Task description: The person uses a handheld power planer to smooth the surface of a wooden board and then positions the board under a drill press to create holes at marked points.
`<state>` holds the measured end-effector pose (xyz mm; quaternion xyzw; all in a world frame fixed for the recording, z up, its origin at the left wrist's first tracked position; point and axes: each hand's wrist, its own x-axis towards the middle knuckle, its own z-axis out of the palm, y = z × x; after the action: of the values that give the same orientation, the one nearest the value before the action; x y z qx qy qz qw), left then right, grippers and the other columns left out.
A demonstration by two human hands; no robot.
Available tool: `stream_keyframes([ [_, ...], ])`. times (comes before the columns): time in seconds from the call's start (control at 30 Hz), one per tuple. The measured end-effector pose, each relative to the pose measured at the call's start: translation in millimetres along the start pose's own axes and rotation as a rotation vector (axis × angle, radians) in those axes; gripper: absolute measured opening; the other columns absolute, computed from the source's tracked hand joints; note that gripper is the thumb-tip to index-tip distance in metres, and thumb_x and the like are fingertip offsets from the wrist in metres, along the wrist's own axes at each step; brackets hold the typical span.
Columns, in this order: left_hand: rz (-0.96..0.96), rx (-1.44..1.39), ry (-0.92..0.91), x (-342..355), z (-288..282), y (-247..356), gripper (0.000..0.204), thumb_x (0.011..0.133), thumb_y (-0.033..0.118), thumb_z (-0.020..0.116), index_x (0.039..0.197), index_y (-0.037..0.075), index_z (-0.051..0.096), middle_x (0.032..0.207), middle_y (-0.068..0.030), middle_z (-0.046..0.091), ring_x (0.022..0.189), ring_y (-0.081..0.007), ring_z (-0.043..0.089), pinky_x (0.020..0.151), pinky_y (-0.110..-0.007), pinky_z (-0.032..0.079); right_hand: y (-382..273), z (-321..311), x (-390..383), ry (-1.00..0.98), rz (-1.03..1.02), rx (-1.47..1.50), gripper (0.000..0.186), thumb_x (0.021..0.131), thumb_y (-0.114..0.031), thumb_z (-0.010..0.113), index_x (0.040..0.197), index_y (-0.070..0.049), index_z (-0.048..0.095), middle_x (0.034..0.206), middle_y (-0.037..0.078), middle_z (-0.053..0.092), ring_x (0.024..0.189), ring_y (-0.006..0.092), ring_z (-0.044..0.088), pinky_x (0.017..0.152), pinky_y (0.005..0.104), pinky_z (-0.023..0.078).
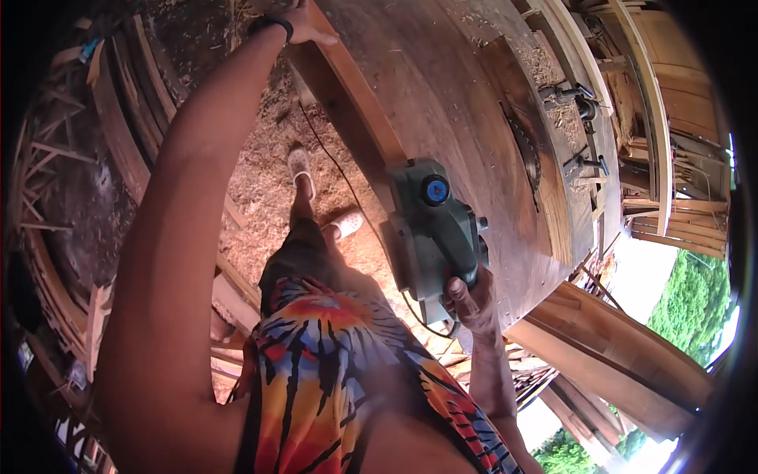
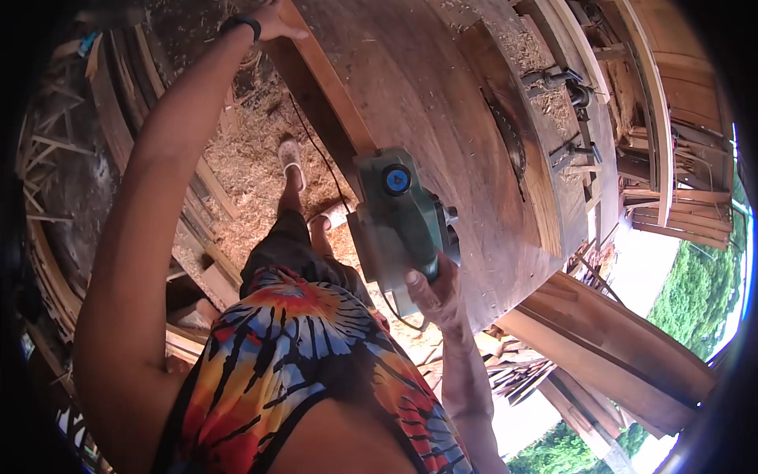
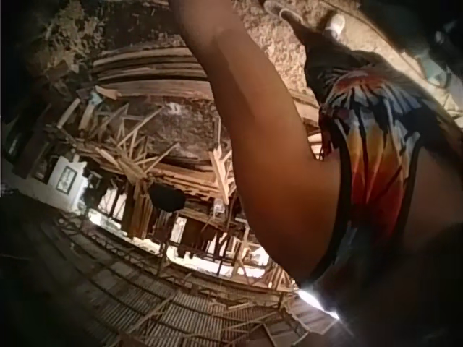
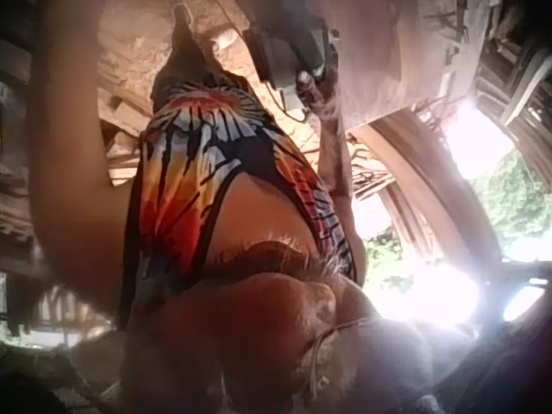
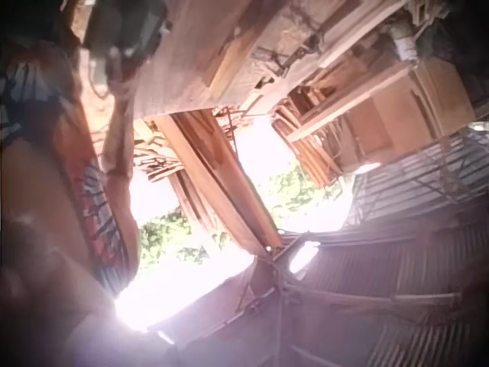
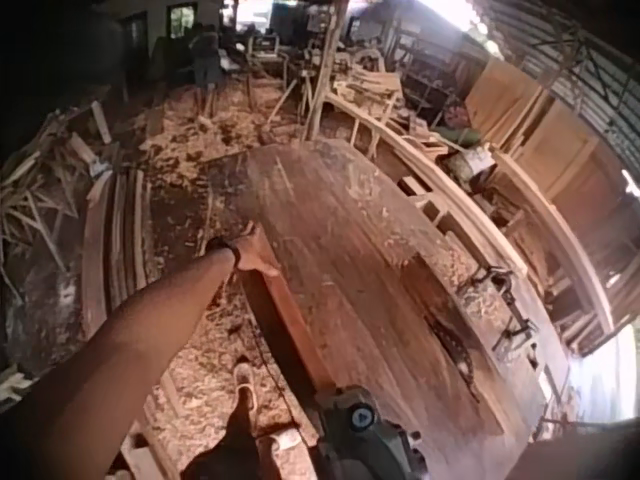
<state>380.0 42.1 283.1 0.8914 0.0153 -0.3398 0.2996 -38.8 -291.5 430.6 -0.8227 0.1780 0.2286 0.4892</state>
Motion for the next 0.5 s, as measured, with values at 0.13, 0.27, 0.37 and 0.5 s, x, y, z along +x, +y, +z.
stream_keyframes([
  [0.13, -0.104, 0.168, 0.091, -34.9, -42.6, -11.3, 0.144, 0.07, 0.067, 0.083, 0.161, 0.013, -0.014, 0.168, -0.0125, -0.019, 0.156, -0.0385, -0.001, 0.125, -0.066, 0.018, -24.1, 13.0, 20.2, -0.097, -0.078, -0.103, 0.058, 0.085, -0.05, 0.08, 0.115, -0.002, 0.069, 0.073, 0.004, 0.066, 0.065, 0.009, 0.058, 0.058, 0.0307, 0.048],
  [0.27, -0.094, 0.188, 0.095, -36.9, -53.8, -10.8, 0.147, 0.067, 0.069, 0.084, 0.161, 0.012, -0.014, 0.169, -0.0138, -0.018, 0.156, -0.0387, -0.003, 0.125, -0.066, 0.017, -34.7, 23.9, 28.1, -0.14, -0.014, -0.134, 0.04, 0.078, -0.015, 0.083, 0.113, -0.002, 0.07, 0.086, 0.011, 0.074, 0.078, 0.0151, 0.07, 0.067, 0.0329, 0.054],
  [0.37, -0.025, 0.174, 0.113, -41.3, -59.8, 4.5, 0.148, 0.067, 0.069, 0.084, 0.161, 0.012, -0.014, 0.169, -0.0143, -0.018, 0.156, -0.0393, -0.003, 0.125, -0.066, 0.017, -31.3, 17.0, 30.0, -0.11, -0.126, -0.243, 0.038, 0.077, -0.015, 0.083, 0.111, -0.003, 0.07, 0.087, 0.012, 0.074, 0.08, 0.0167, 0.073, 0.069, 0.0338, 0.056],
  [0.5, 0.011, 0.197, 0.151, -47.4, -63.8, 22.8, 0.148, 0.067, 0.07, 0.084, 0.162, 0.01, -0.013, 0.169, -0.0158, -0.016, 0.156, -0.0398, -0.002, 0.124, -0.065, 0.018, -32.9, 7.0, 36.8, -0.094, -0.193, -0.336, 0.036, 0.076, -0.017, 0.084, 0.108, -0.004, 0.071, 0.08, 0.011, 0.072, 0.075, 0.018, 0.071, 0.067, 0.0351, 0.054],
])
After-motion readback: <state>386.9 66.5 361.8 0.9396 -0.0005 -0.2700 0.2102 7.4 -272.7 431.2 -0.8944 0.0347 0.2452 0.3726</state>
